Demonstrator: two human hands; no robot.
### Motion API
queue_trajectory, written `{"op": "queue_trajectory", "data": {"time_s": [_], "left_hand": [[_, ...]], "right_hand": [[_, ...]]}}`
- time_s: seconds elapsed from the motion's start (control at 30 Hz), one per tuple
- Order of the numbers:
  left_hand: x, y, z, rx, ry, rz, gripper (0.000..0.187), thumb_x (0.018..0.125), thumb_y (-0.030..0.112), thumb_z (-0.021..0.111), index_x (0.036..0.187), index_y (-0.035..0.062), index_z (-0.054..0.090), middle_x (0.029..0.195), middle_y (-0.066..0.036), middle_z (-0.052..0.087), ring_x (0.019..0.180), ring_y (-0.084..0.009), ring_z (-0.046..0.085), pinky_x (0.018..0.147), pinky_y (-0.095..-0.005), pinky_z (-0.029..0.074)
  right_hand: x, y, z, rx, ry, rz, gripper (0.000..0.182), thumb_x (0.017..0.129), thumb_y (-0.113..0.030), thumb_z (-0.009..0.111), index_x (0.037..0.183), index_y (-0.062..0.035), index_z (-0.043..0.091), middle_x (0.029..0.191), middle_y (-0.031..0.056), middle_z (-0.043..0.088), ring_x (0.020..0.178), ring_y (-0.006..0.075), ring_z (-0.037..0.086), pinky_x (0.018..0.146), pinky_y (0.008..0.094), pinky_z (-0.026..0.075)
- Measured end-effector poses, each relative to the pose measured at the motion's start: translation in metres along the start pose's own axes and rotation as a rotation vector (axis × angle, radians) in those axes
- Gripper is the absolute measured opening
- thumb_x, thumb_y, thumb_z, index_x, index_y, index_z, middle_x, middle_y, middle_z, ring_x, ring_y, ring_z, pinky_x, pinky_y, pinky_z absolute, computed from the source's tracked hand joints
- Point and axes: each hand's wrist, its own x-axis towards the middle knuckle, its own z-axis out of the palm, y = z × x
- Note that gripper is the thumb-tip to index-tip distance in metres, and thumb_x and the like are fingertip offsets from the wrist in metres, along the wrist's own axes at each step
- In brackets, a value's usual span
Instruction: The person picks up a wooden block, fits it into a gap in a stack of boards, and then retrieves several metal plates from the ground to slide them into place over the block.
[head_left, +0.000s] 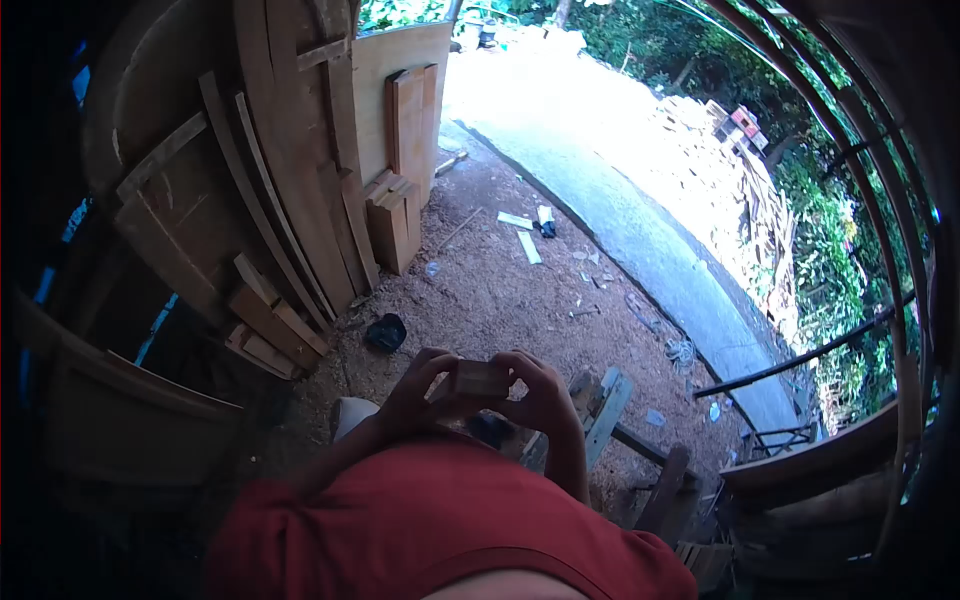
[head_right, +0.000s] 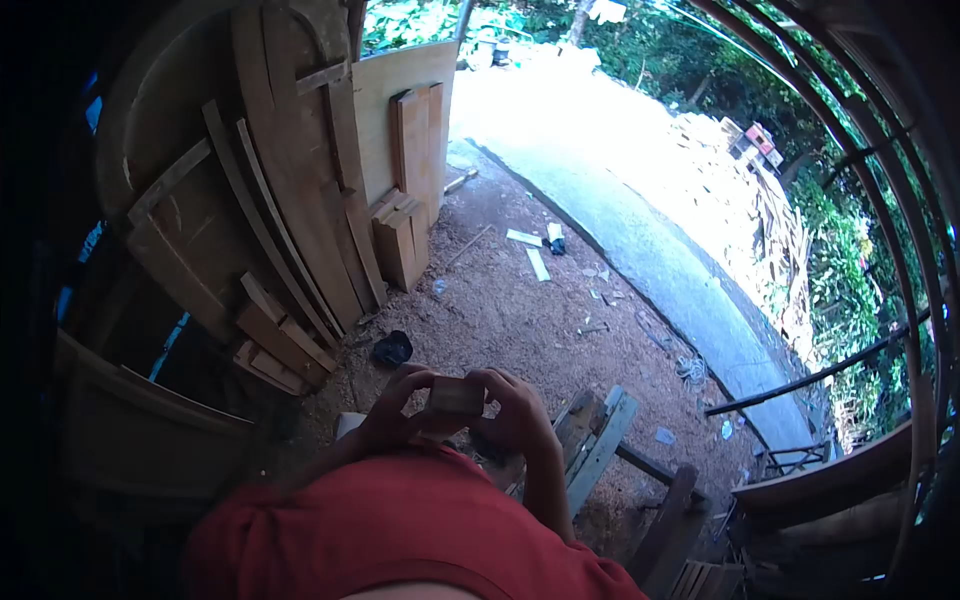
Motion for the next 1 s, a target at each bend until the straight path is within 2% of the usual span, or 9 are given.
{"op": "queue_trajectory", "data": {"time_s": [0.2, 0.4, 0.5, 0.57, 0.7, 0.83, 0.9, 0.97, 1.0], "left_hand": [[0.083, -0.059, 0.012, 0.068, 0.183, -0.144, 0.061, 0.084, 0.005, 0.083, 0.139, 0.0041, 0.057, 0.132, -0.017, 0.055, 0.127, -0.0343, 0.056, 0.108, -0.0455, 0.047], [0.170, -0.160, -0.009, -0.014, 0.197, -0.056, 0.058, 0.088, 0.010, 0.083, 0.138, 0.0038, 0.056, 0.134, -0.017, 0.054, 0.128, -0.0346, 0.057, 0.107, -0.0453, 0.048], [0.226, -0.202, -0.027, -0.053, 0.225, -0.018, 0.060, 0.089, 0.012, 0.085, 0.140, 0.0051, 0.054, 0.135, -0.017, 0.054, 0.126, -0.0357, 0.058, 0.105, -0.0456, 0.050], [0.258, -0.222, -0.040, -0.107, 0.158, -0.005, 0.062, 0.088, 0.011, 0.086, 0.141, 0.0069, 0.054, 0.134, -0.017, 0.054, 0.126, -0.0361, 0.058, 0.104, -0.0464, 0.051], [0.308, -0.268, -0.056, -0.159, 0.196, 0.020, 0.063, 0.088, 0.011, 0.086, 0.142, 0.0077, 0.053, 0.132, -0.017, 0.054, 0.125, -0.0370, 0.059, 0.102, -0.0461, 0.053], [0.337, -0.300, -0.088, -0.114, 0.271, -0.081, 0.061, 0.091, 0.012, 0.083, 0.144, 0.0077, 0.052, 0.135, -0.017, 0.054, 0.126, -0.0380, 0.060, 0.103, -0.0462, 0.052], [0.342, -0.316, -0.105, -0.017, 0.336, -0.086, 0.057, 0.092, 0.012, 0.081, 0.142, 0.0057, 0.055, 0.134, -0.019, 0.054, 0.122, -0.0370, 0.063, 0.096, -0.0445, 0.056], [0.342, -0.333, -0.120, 0.099, 0.354, -0.277, 0.054, 0.094, 0.016, 0.078, 0.143, 0.0065, 0.055, 0.137, -0.018, 0.054, 0.125, -0.0373, 0.061, 0.100, -0.0464, 0.054], [0.346, -0.341, -0.127, 0.132, 0.453, -0.216, 0.053, 0.096, 0.018, 0.075, 0.145, 0.0088, 0.056, 0.133, -0.016, 0.059, 0.125, -0.0372, 0.061, 0.105, -0.0488, 0.051]], "right_hand": [[0.113, 0.078, -0.034, -0.027, -0.102, -0.085, 0.056, 0.070, -0.018, 0.093, 0.119, -0.0097, 0.068, 0.107, 0.0073, 0.074, 0.088, 0.0267, 0.074, 0.075, 0.0388, 0.060], [0.221, 0.144, -0.040, -0.095, -0.138, -0.097, 0.057, 0.069, -0.020, 0.097, 0.118, -0.0090, 0.070, 0.108, 0.0068, 0.076, 0.090, 0.0251, 0.075, 0.076, 0.0375, 0.060], [0.269, 0.168, -0.045, -0.152, -0.125, 0.046, 0.060, 0.068, -0.021, 0.098, 0.119, -0.0084, 0.069, 0.110, 0.0083, 0.076, 0.093, 0.0262, 0.076, 0.077, 0.0378, 0.060], [0.300, 0.183, -0.050, -0.198, -0.129, 0.023, 0.062, 0.068, -0.018, 0.099, 0.121, -0.0080, 0.068, 0.111, 0.0094, 0.076, 0.097, 0.0270, 0.076, 0.077, 0.0378, 0.061], [0.356, 0.206, -0.049, -0.105, -0.084, 0.136, 0.064, 0.070, -0.008, 0.097, 0.125, -0.0073, 0.066, 0.118, 0.0109, 0.073, 0.108, 0.0273, 0.074, 0.084, 0.0387, 0.065], [0.427, 0.228, -0.031, -0.056, -0.119, 0.178, 0.062, 0.072, -0.006, 0.096, 0.125, -0.0060, 0.066, 0.119, 0.0117, 0.072, 0.110, 0.0282, 0.074, 0.087, 0.0393, 0.067], [0.463, 0.247, -0.017, -0.050, -0.180, 0.100, 0.061, 0.073, -0.006, 0.095, 0.126, -0.0059, 0.066, 0.120, 0.0124, 0.072, 0.111, 0.0290, 0.074, 0.087, 0.0404, 0.067], [0.499, 0.263, 0.001, 0.022, -0.233, 0.106, 0.060, 0.073, -0.006, 0.095, 0.125, -0.0062, 0.066, 0.121, 0.0128, 0.072, 0.112, 0.0298, 0.074, 0.088, 0.0413, 0.067], [0.516, 0.271, 0.009, 0.015, -0.272, 0.074, 0.060, 0.073, -0.007, 0.095, 0.125, -0.0064, 0.066, 0.121, 0.0129, 0.072, 0.112, 0.0298, 0.074, 0.089, 0.0411, 0.067]]}}
